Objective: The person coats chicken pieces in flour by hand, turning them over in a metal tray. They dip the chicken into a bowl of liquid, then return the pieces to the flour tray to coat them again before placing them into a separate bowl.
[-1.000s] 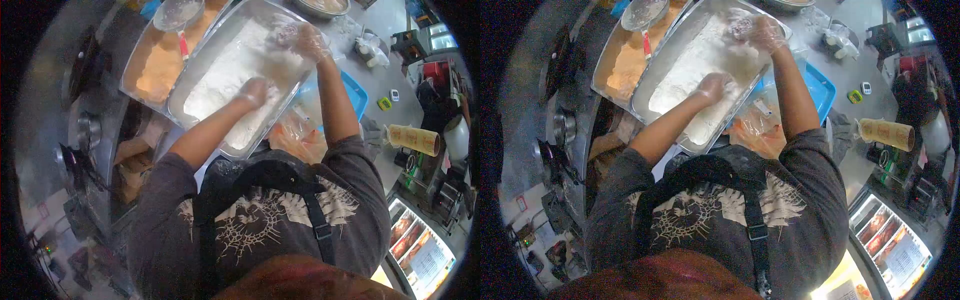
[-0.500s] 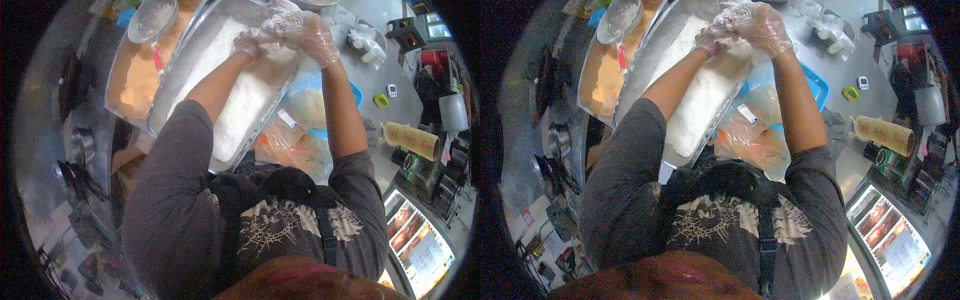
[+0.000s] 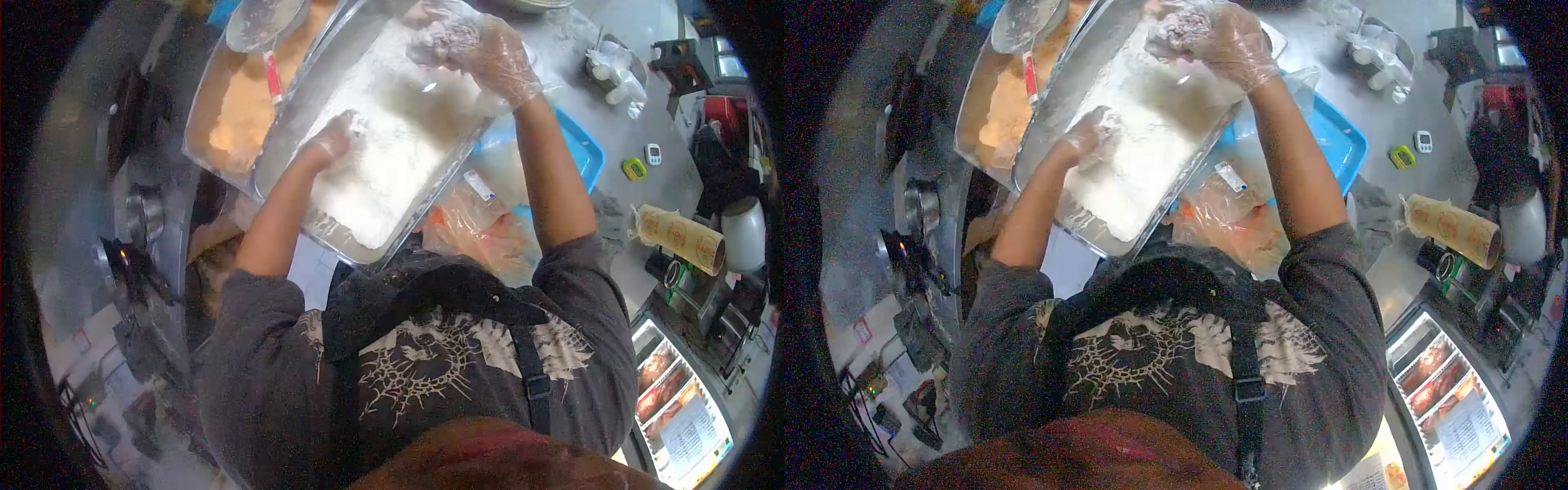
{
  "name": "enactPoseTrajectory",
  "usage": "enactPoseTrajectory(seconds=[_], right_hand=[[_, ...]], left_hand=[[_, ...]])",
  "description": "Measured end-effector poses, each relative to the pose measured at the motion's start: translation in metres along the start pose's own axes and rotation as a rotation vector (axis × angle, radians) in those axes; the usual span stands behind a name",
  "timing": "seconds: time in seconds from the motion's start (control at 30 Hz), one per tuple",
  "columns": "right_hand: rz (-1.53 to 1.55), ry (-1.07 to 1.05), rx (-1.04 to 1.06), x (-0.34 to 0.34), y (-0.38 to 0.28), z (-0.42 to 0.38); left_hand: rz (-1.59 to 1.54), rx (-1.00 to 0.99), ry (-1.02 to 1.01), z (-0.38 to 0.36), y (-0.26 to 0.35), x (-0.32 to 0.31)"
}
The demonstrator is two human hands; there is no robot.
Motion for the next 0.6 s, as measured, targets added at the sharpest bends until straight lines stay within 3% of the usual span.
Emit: enactPoseTrajectory(seconds=[0.17,0.2,0.23,0.27,0.3,0.37,0.4,0.47,0.57,0.6], right_hand=[[0.088,0.060,0.088,-0.019,-0.022,-0.007],[0.159,-0.039,0.033,-0.021,-0.023,-0.007],[0.228,-0.143,-0.025,-0.025,-0.020,-0.010],[0.040,0.009,0.007,-0.038,-0.003,-0.005],[0.137,0.023,0.013,-0.044,0.004,-0.006],[0.327,0.052,0.025,-0.047,0.010,-0.007],[0.247,0.055,0.023,-0.035,-0.002,-0.010],[0.083,0.065,0.019,0.001,-0.033,-0.017],[0.473,0.025,0.085,0.003,-0.031,-0.012],[0.370,-0.003,0.054,0.005,-0.031,-0.012]], left_hand=[[-0.107,-0.145,0.169,-0.031,-0.022,0.020],[-0.131,-0.146,0.127,-0.038,-0.012,0.025],[-0.292,-0.160,0.123,-0.034,-0.026,0.024],[-0.450,-0.177,0.119,-0.021,-0.047,0.024],[-0.606,-0.199,0.111,-0.014,-0.058,0.026],[-0.567,-0.055,0.137,-0.035,-0.022,0.034],[-0.549,0.019,0.147,-0.044,-0.007,0.033],[-0.172,-0.081,0.175,-0.033,0.011,0.034],[0.258,-0.223,0.248,-0.004,0.026,0.026],[0.380,-0.271,0.274,0.008,0.030,0.018]])
Point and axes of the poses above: each hand's wrist, its own z-axis towards the middle knuckle, its own x-axis out of the back of the hand, y = z × x, the point moved 6 cm from there along z, towards the middle knuckle, and after that the axes turned 15 degrees about -z, right-handed, at the moved point
